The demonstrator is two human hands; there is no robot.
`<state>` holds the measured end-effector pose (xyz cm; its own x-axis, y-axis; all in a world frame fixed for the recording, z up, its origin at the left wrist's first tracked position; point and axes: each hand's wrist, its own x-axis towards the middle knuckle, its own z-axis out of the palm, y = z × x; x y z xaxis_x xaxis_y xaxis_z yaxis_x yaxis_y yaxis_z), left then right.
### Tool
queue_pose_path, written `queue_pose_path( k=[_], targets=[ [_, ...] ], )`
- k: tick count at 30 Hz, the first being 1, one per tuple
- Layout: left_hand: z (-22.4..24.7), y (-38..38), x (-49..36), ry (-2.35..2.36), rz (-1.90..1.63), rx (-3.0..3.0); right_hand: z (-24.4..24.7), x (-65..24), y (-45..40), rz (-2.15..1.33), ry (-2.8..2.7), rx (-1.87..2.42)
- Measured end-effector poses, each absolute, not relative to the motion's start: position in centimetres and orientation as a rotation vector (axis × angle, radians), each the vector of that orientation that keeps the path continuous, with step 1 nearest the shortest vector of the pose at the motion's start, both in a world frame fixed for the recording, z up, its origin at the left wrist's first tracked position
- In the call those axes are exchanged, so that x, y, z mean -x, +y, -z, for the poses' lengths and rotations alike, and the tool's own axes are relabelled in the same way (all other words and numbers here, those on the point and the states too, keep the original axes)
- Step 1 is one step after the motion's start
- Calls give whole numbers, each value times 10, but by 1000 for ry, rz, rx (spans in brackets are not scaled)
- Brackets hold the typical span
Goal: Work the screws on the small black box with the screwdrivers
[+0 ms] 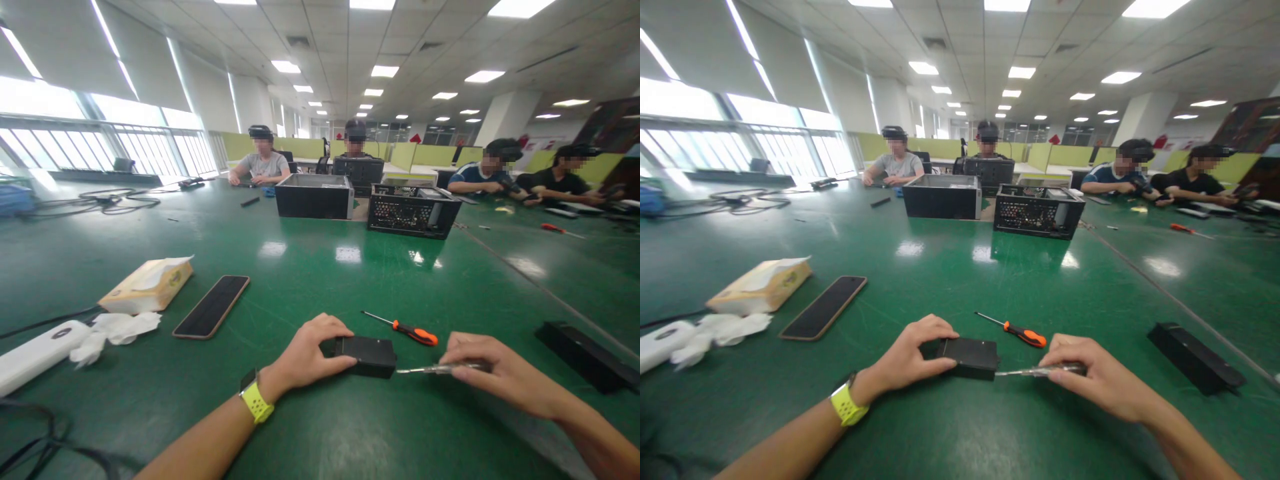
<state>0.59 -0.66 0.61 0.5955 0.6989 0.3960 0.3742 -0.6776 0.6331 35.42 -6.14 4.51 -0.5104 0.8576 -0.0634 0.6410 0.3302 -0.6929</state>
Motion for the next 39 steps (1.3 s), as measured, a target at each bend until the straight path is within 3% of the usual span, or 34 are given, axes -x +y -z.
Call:
queue_pose_path(
  k=[28, 39],
  targets=[
    [-5, -8, -7, 883, -906, -2318, -1, -325, -73, -603, -2277, 1414],
    [-7, -10, -8, 893, -889, -2325, -46, -309, -40, -664, -2621, 1344]
  ],
)
